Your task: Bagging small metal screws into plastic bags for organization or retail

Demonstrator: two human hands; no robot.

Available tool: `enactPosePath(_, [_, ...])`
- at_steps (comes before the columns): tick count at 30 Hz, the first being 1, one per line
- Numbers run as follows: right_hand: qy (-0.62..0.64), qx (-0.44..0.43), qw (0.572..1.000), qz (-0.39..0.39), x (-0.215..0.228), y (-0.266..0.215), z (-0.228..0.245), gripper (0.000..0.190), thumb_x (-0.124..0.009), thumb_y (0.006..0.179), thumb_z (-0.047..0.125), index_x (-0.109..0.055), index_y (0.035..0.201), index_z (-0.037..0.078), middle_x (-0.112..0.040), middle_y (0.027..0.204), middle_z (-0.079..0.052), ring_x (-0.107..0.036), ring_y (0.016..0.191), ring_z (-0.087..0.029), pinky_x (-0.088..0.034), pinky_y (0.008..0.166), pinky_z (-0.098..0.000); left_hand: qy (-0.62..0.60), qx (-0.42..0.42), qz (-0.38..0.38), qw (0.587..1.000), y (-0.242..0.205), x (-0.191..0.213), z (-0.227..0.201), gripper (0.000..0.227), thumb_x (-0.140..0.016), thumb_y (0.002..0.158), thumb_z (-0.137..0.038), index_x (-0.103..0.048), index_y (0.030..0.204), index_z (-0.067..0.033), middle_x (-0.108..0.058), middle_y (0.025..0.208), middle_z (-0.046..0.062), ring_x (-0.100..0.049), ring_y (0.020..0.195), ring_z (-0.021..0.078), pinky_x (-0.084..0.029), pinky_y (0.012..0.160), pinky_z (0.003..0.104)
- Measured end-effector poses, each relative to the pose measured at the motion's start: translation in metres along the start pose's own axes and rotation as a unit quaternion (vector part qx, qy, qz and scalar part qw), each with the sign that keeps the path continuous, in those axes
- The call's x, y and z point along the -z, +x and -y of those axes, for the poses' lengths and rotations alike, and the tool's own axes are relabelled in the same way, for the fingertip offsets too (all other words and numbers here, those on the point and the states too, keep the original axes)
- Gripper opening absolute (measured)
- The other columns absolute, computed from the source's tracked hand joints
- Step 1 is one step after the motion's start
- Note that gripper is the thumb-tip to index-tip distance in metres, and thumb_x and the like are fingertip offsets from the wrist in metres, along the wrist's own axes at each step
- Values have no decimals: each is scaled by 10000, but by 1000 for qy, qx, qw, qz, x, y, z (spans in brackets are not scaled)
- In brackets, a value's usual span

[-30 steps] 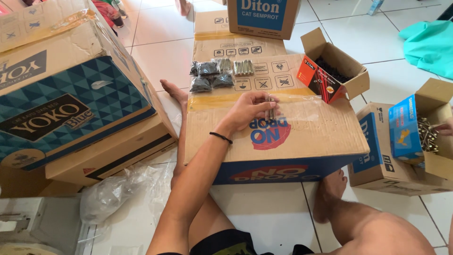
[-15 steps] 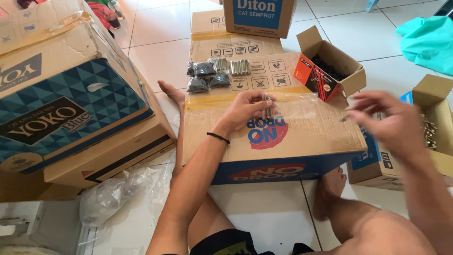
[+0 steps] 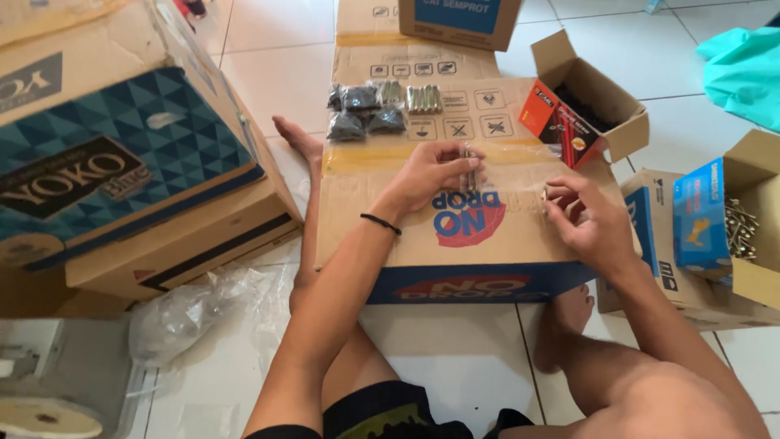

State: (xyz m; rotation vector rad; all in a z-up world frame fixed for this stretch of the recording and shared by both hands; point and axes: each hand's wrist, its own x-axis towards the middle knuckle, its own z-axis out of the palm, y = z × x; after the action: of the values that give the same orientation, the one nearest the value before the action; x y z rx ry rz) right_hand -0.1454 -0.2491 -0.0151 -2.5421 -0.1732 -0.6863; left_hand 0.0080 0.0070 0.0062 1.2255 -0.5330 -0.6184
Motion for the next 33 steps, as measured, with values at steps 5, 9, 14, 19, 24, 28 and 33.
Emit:
enactPosePath(5, [31,-17,999,-37,-1,-6,-7,232,-736,998,147,-653,1198,65,-740,1026,-76,-688,858,-165,-544,764,-292,-36,-19,-31,999,6,5,6,228,-707,918,-65,-683,1111,54,-757,991,194,-773,878,250,-665,750,304])
enactPosePath(9, [22,-17,1000,4,5,-7,-2,99,-727,1011,110,-729,1110,100,-733,1041,-34,-630,795,-163,-502,778,-294,-41,-44,-54,997,1,5,8,260,-715,904,-81,-681,1114,69,-756,992,206,-770,912,267,-659,762,313])
enactPosePath(14, [22,35,999,15,9,-2,6,124,-689,1045,11,-776,1125,47,-745,1156,-91,-665,941,-192,-508,786,-301,-21,-32,-50,998,-2,4,2,276,-714,902,-99,-674,1135,45,-770,1033,194,-775,978,260,-650,850,322])
enactPosePath(19, [42,31,999,6,14,-1,13,155,-661,1066,-26,-781,1163,-33,-751,1188,-176,-696,1087,-284,-513,966,-358,-3,-103,-19,995,10,11,22,207,-720,915,-99,-686,1080,21,-787,928,154,-755,856,189,-624,748,273])
enactPosePath(24, [46,11,999,2,12,-2,12,217,-610,1048,-53,-779,1183,-36,-746,1203,-184,-691,1115,-289,-517,989,-359,39,-68,-41,996,-1,4,10,246,-699,914,-120,-689,1118,17,-777,987,161,-762,935,229,-649,886,341])
enactPosePath(28, [52,-26,998,0,10,-4,7,305,-555,1014,-61,-783,1207,1,-743,1148,-138,-676,1037,-225,-508,940,-309,59,-75,-38,995,2,3,14,241,-704,909,-133,-692,1107,5,-785,971,153,-772,930,223,-656,899,335])
enactPosePath(33, [107,-50,993,-11,7,-8,-4,198,-721,1054,-83,-761,1225,7,-723,1154,-121,-623,978,-161,-477,817,-265,45,-93,-32,994,1,4,17,221,-697,917,-118,-694,1096,12,-781,953,146,-765,908,214,-651,887,330])
